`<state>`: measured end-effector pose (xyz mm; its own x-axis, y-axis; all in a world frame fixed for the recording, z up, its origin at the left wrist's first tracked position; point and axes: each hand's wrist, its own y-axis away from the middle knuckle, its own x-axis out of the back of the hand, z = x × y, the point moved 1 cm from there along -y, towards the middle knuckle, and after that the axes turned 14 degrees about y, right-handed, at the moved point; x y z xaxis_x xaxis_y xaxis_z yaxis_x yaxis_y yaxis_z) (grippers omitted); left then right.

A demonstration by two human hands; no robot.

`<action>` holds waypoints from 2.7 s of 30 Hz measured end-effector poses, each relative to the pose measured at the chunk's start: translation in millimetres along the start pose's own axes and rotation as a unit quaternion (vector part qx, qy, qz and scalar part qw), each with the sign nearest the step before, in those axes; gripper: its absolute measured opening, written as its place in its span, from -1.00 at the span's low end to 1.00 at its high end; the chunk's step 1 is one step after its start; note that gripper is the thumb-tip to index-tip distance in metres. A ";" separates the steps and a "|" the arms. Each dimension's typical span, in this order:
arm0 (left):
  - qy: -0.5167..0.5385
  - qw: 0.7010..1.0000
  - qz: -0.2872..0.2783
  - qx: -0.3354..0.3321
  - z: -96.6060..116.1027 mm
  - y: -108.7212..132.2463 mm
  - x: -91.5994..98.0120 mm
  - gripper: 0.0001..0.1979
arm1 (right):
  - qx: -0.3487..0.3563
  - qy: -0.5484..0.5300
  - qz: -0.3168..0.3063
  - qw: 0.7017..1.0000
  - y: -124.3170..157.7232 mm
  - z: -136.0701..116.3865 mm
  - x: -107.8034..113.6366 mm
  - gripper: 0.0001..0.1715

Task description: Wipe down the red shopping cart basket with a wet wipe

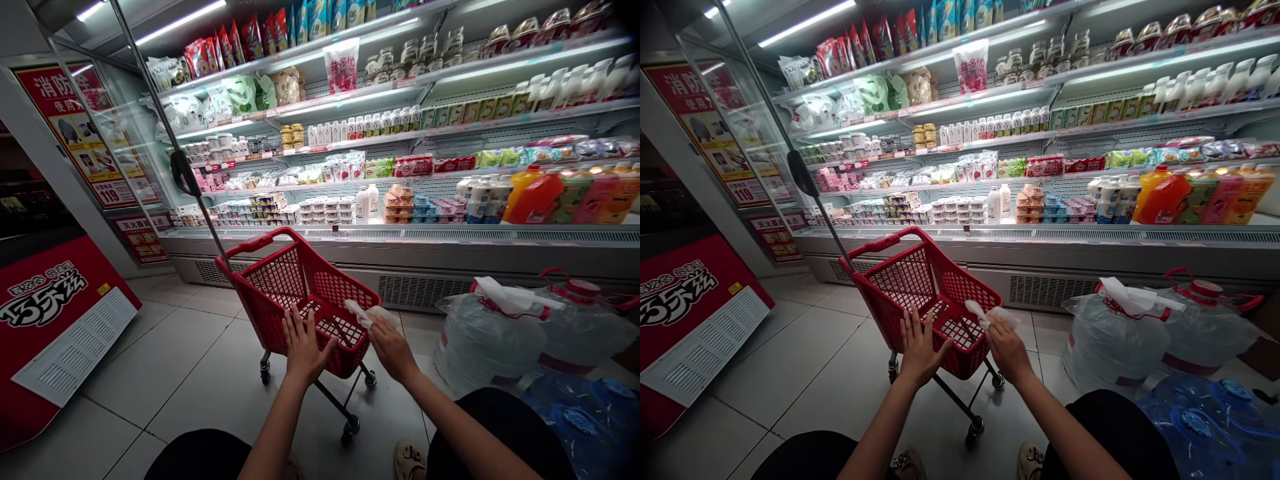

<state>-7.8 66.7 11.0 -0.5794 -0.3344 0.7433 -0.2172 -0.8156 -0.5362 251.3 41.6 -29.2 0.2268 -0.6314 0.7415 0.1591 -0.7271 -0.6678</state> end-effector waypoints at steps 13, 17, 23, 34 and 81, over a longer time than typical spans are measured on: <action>0.021 0.999 0.039 0.016 9.1 7.7 -10.7 0.06 | 0.183 -0.026 -0.020 0.983 18.1 0.7 29.9 -0.34; 0.018 0.999 0.037 0.014 8.1 6.9 -10.7 0.05 | 0.136 0.009 -0.024 0.990 2.3 54.8 20.3 -0.42; 0.011 1.000 0.008 0.008 -1.5 1.4 -10.7 0.03 | 0.084 0.033 -0.013 0.996 -2.9 35.2 18.9 -0.45; 0.019 0.997 -0.071 -0.024 -38.4 -11.9 8.5 -0.05 | 0.254 -0.024 -0.025 0.966 23.8 -45.7 37.4 -0.37; -0.047 0.984 -0.046 -0.164 19.9 38.3 -3.2 -0.20 | 0.183 -0.104 -0.091 0.973 19.9 1.8 44.1 -0.41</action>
<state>1.4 27.1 -3.9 -0.4741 -0.3214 0.8197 -0.5159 -0.6530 -0.5544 266.2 -0.2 -10.0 0.3461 -0.4056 0.8460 0.5373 -0.6535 -0.5331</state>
